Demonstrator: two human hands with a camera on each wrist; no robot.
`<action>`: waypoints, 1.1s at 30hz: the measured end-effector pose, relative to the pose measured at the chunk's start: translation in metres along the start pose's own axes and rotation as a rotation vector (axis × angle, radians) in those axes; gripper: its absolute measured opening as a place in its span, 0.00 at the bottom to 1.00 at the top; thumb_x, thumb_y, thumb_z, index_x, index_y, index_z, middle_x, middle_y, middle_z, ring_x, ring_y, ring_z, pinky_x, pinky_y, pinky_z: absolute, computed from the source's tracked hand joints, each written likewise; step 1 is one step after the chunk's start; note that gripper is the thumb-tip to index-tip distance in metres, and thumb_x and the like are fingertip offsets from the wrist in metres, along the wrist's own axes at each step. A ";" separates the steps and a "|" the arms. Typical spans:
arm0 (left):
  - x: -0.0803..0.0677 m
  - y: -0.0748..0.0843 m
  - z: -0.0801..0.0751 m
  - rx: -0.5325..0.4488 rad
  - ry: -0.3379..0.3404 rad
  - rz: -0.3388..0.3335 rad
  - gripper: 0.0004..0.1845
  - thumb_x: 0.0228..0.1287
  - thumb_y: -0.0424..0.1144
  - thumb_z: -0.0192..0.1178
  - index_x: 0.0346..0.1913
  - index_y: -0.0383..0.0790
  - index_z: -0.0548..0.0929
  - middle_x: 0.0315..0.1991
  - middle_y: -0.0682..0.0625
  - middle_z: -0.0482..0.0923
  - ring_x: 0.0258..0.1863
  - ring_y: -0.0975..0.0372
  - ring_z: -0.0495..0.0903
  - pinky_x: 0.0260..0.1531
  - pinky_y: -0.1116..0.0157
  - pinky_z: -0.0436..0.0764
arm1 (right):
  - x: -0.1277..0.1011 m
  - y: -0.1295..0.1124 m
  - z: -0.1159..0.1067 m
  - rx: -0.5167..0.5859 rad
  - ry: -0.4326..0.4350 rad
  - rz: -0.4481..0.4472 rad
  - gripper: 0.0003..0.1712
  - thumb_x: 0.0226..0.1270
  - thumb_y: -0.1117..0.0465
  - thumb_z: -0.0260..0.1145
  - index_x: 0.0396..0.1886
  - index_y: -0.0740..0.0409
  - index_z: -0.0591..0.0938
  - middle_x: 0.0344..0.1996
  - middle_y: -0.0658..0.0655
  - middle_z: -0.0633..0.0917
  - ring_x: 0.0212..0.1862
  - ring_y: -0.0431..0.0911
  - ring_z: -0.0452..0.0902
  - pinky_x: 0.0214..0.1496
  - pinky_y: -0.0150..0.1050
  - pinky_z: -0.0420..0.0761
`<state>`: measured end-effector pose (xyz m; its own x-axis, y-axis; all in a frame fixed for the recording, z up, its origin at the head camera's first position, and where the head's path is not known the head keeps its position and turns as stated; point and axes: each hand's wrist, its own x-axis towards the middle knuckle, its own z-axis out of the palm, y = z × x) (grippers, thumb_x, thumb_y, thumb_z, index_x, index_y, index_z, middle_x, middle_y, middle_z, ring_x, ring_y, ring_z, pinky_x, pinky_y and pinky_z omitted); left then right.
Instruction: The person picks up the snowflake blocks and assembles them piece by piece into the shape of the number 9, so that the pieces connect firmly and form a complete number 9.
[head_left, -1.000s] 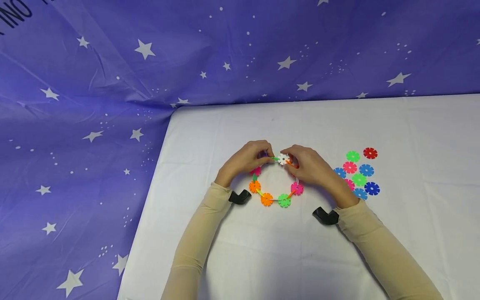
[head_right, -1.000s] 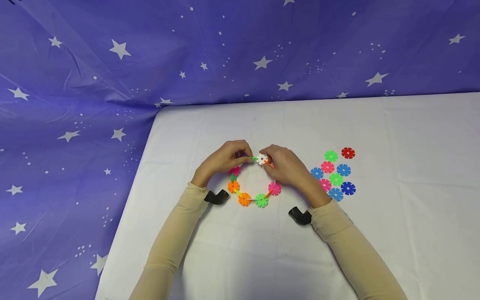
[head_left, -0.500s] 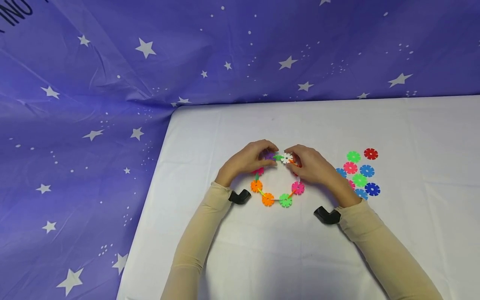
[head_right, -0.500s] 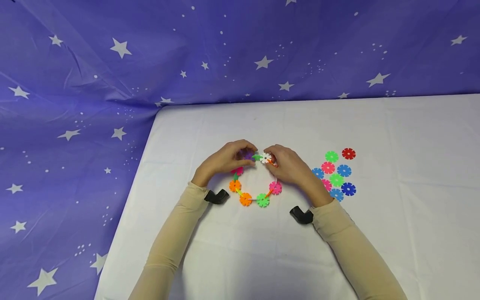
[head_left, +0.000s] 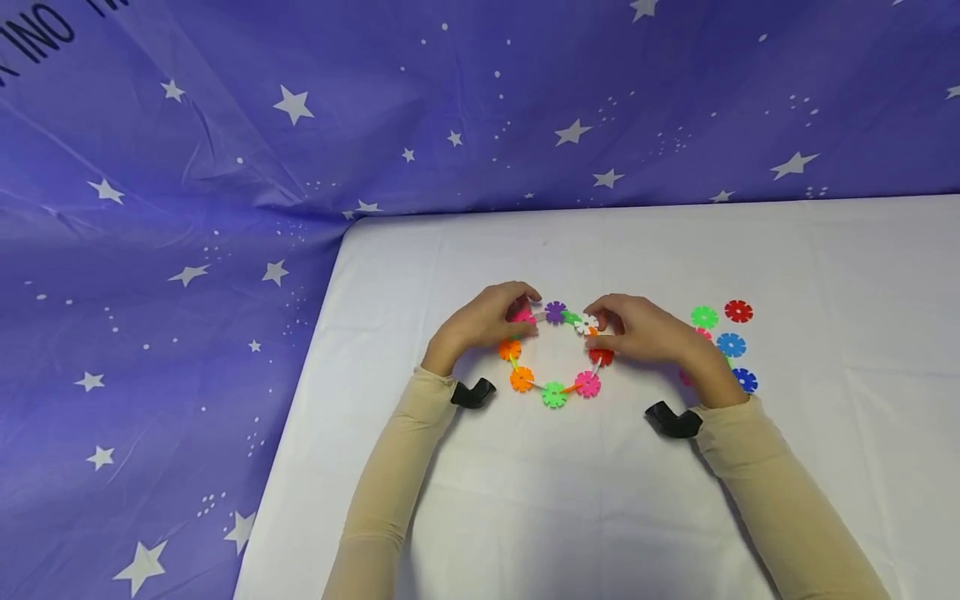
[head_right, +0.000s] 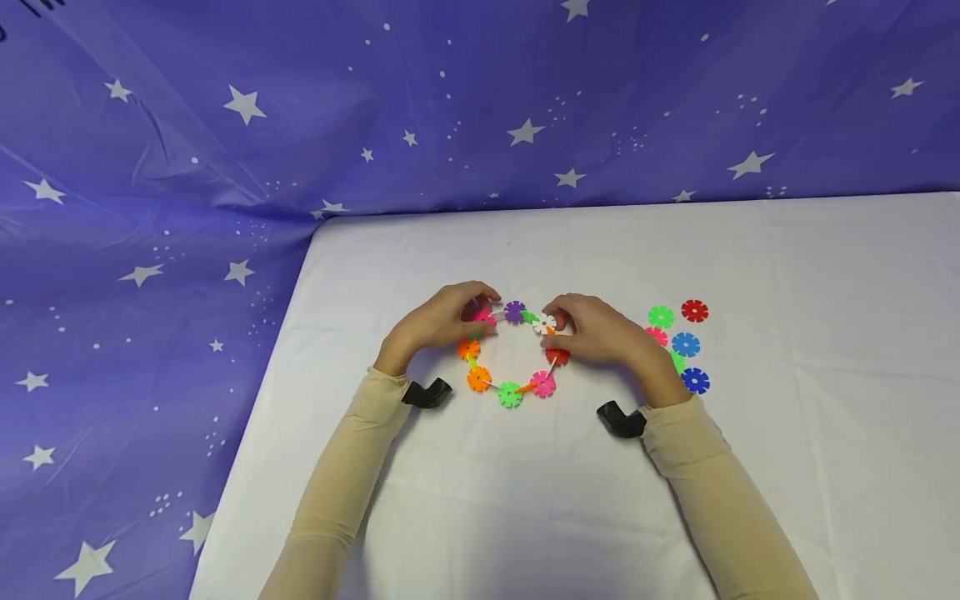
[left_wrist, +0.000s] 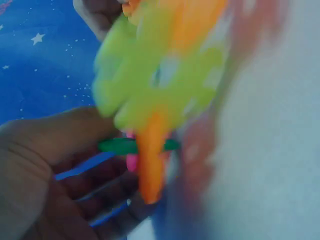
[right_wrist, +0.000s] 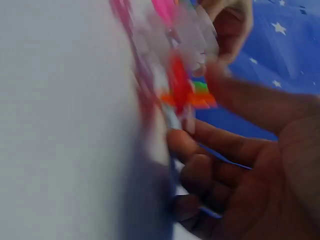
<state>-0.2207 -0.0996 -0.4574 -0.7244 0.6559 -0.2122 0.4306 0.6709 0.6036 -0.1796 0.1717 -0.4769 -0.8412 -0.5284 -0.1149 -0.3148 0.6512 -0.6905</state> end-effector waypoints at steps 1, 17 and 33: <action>0.000 0.000 -0.001 0.010 0.028 0.005 0.26 0.61 0.45 0.69 0.59 0.38 0.77 0.44 0.47 0.77 0.43 0.58 0.74 0.48 0.66 0.75 | -0.002 0.000 -0.002 0.002 -0.010 0.013 0.28 0.59 0.52 0.74 0.54 0.63 0.80 0.33 0.54 0.79 0.33 0.44 0.70 0.36 0.37 0.72; -0.006 -0.002 -0.008 0.010 0.066 0.017 0.24 0.62 0.42 0.67 0.58 0.38 0.75 0.47 0.45 0.77 0.43 0.58 0.76 0.48 0.64 0.76 | -0.009 0.002 -0.012 0.018 -0.044 -0.031 0.31 0.58 0.59 0.75 0.60 0.60 0.75 0.34 0.52 0.80 0.29 0.43 0.69 0.34 0.35 0.71; -0.005 0.001 -0.005 0.076 0.135 0.055 0.24 0.60 0.42 0.70 0.57 0.38 0.78 0.50 0.44 0.74 0.47 0.57 0.77 0.50 0.64 0.77 | -0.004 -0.003 -0.007 -0.010 -0.026 -0.078 0.37 0.56 0.55 0.76 0.65 0.57 0.74 0.49 0.55 0.79 0.31 0.44 0.70 0.35 0.36 0.72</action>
<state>-0.2196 -0.1044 -0.4517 -0.7622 0.6433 -0.0721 0.5073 0.6627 0.5509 -0.1785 0.1752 -0.4698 -0.8019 -0.5921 -0.0796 -0.3837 0.6125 -0.6911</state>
